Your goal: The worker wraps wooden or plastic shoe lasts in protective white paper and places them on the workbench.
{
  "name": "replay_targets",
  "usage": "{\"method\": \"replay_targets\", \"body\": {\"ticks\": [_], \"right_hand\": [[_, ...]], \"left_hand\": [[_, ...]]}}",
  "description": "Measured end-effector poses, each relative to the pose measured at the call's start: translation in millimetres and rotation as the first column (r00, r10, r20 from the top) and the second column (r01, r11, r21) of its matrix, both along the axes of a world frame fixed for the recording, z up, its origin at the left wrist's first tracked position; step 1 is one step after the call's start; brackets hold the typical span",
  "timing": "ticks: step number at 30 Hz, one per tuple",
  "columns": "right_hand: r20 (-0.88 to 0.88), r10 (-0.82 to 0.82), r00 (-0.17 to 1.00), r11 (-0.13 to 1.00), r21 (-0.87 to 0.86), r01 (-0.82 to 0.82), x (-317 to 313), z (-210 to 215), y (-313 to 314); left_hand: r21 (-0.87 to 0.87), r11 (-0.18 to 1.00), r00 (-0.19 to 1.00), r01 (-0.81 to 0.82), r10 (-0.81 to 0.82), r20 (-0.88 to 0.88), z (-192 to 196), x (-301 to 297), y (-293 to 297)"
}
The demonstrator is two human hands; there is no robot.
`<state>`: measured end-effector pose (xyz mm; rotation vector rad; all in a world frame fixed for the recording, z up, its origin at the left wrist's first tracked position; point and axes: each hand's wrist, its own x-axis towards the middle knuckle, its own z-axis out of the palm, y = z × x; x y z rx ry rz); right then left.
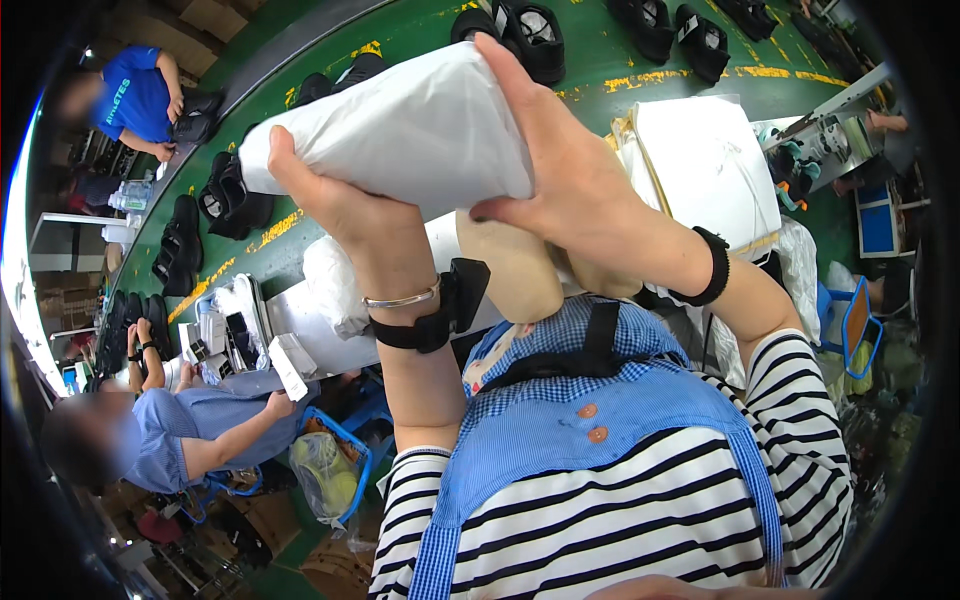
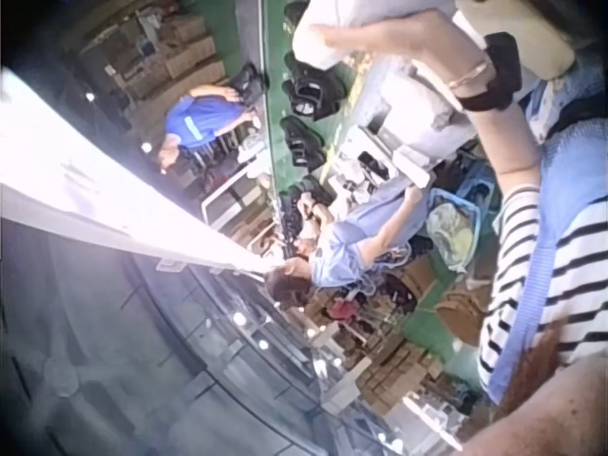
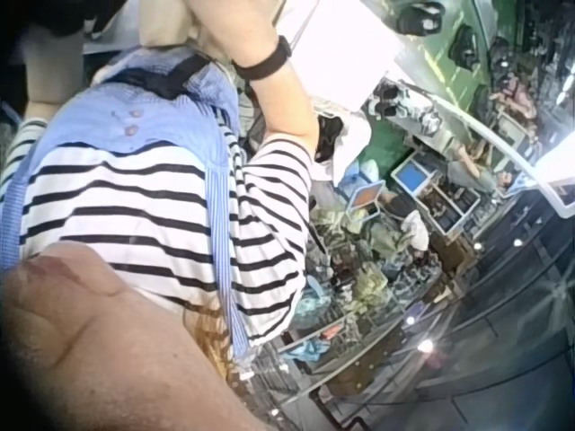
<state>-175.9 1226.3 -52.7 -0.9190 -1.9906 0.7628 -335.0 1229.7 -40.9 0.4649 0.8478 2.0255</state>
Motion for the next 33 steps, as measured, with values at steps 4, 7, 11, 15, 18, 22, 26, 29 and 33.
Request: {"method": "replay_targets", "body": {"ticks": [4, 7, 11, 15, 18, 22, 26, 29, 33], "right_hand": [[0.060, 0.101, 0.993, 0.929, 0.352, -0.115, 11.9, -1.1, 12.5], [-0.142, 0.097, 0.985, 0.867, 0.498, -0.014, 12.6, -1.4, 9.4], [-0.194, 0.103, 0.976, 0.779, 0.625, 0.042, 10.2, 6.3, 15.9], [0.031, -0.240, 0.970, 0.509, 0.855, 0.098, 9.6, 7.6, 15.6], [-0.071, -0.039, 0.997, 0.747, 0.660, 0.076, -3.1, -9.1, 13.4], [-0.223, 0.064, 0.973, 0.940, 0.340, 0.015, -5.7, -10.5, -6.8], [-0.774, -0.016, 0.633, 0.657, -0.485, -0.577, -1.5, -11.1, -7.5], [-0.852, -0.193, 0.486, 0.337, -0.523, -0.783, 1.7, -4.2, -7.3], [-0.899, -0.310, 0.310, 0.065, -0.346, -0.936, 5.6, -8.7, -12.5]], "left_hand": [[-0.050, 0.993, 0.986, 0.106, -0.099, 0.132, -19.1, -26.9, -0.1], [-0.067, 0.976, 0.951, 0.208, -0.186, 0.245, -21.8, -21.6, -0.5], [-0.004, 0.950, 0.893, 0.312, -0.292, 0.343, -17.5, -13.6, -3.0], [-0.046, 0.974, 0.892, 0.222, -0.184, 0.412, -21.0, -17.8, -3.5], [-0.061, 0.992, 0.926, 0.114, -0.084, 0.367, -24.6, -20.8, -2.4], [-0.015, 0.997, 0.960, 0.070, -0.063, 0.273, -23.4, -18.1, -8.2], [0.194, 0.981, 1.000, 0.025, -0.027, 0.006, -18.5, -9.2, -11.1], [0.338, 0.939, 0.997, 0.063, -0.076, 0.026, -20.0, -11.2, -10.6], [0.452, 0.878, 0.963, 0.159, -0.239, 0.126, -23.9, -8.2, -12.5]]}}
